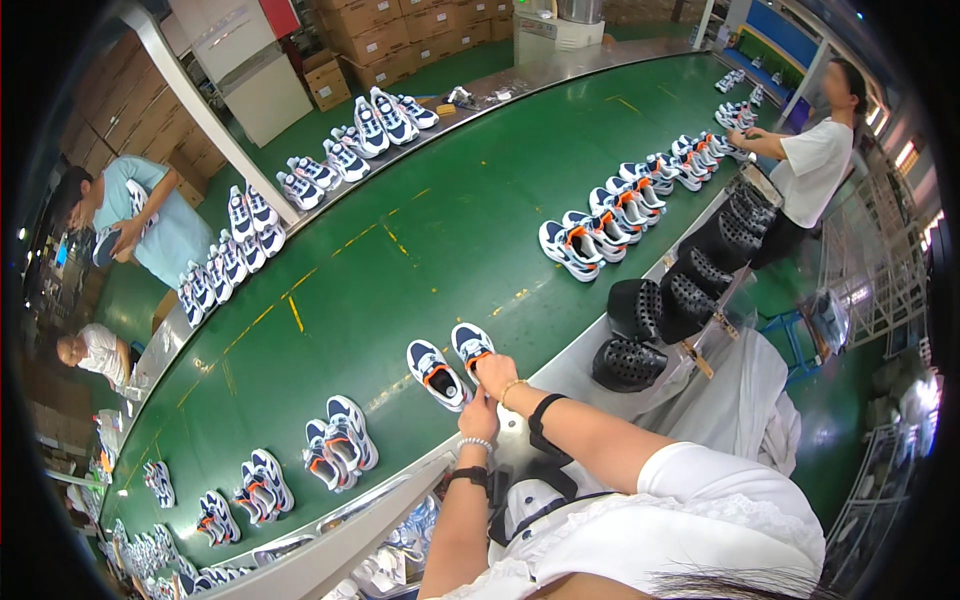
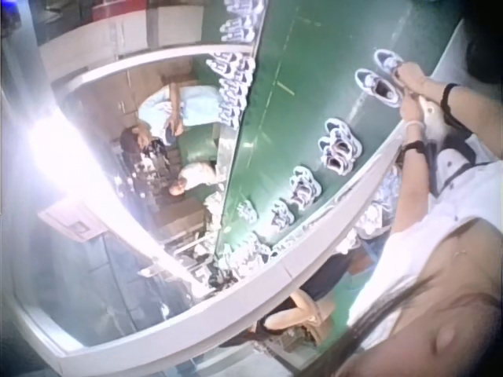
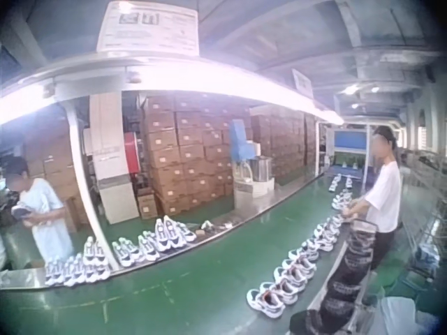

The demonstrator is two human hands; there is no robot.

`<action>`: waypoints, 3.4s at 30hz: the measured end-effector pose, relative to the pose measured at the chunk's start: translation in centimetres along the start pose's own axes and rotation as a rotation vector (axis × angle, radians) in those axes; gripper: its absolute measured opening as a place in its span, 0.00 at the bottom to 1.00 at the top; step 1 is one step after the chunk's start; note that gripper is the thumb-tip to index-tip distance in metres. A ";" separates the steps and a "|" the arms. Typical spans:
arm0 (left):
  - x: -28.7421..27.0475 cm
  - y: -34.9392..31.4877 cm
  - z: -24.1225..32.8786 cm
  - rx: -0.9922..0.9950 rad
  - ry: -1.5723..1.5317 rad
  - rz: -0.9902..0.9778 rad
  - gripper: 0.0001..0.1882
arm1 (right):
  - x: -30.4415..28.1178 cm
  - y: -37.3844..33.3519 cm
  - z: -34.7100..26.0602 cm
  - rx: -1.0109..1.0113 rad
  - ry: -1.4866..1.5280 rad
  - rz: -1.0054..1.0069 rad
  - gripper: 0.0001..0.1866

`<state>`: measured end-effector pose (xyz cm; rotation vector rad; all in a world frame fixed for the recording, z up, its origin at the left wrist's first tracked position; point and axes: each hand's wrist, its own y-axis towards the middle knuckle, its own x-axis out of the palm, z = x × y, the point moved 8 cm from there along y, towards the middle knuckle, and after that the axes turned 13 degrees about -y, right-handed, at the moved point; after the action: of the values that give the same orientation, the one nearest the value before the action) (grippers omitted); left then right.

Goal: Inspecting manufactured shoes and organizing them on a conveyor and work table.

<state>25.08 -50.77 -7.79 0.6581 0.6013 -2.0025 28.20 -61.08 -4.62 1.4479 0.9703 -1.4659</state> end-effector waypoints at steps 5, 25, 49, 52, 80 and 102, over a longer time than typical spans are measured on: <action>-0.4 -0.5 -0.9 0.026 -0.065 -0.037 0.21 | 0.4 0.5 -1.2 -0.011 -0.047 -0.048 0.06; -3.5 0.9 14.4 0.353 0.128 0.190 0.22 | -24.4 -18.3 29.3 0.388 0.413 0.383 0.16; 18.1 19.2 26.7 0.233 0.431 -0.317 0.21 | -20.1 -17.0 32.3 -0.102 0.273 -0.204 0.28; 14.6 15.8 22.3 0.265 0.401 -0.258 0.17 | -22.7 -17.1 32.8 -0.007 0.299 -0.220 0.29; 11.2 7.6 12.6 0.023 0.143 -0.292 0.15 | -27.8 -14.6 22.9 -0.030 0.502 0.124 0.24; 1.0 4.7 6.3 0.048 -0.661 0.281 0.24 | -7.2 1.4 12.0 0.001 0.181 -0.063 0.21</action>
<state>27.37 -57.59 -4.54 0.0724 0.0573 -1.8217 25.15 -72.50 3.03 1.5838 1.1347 -1.3979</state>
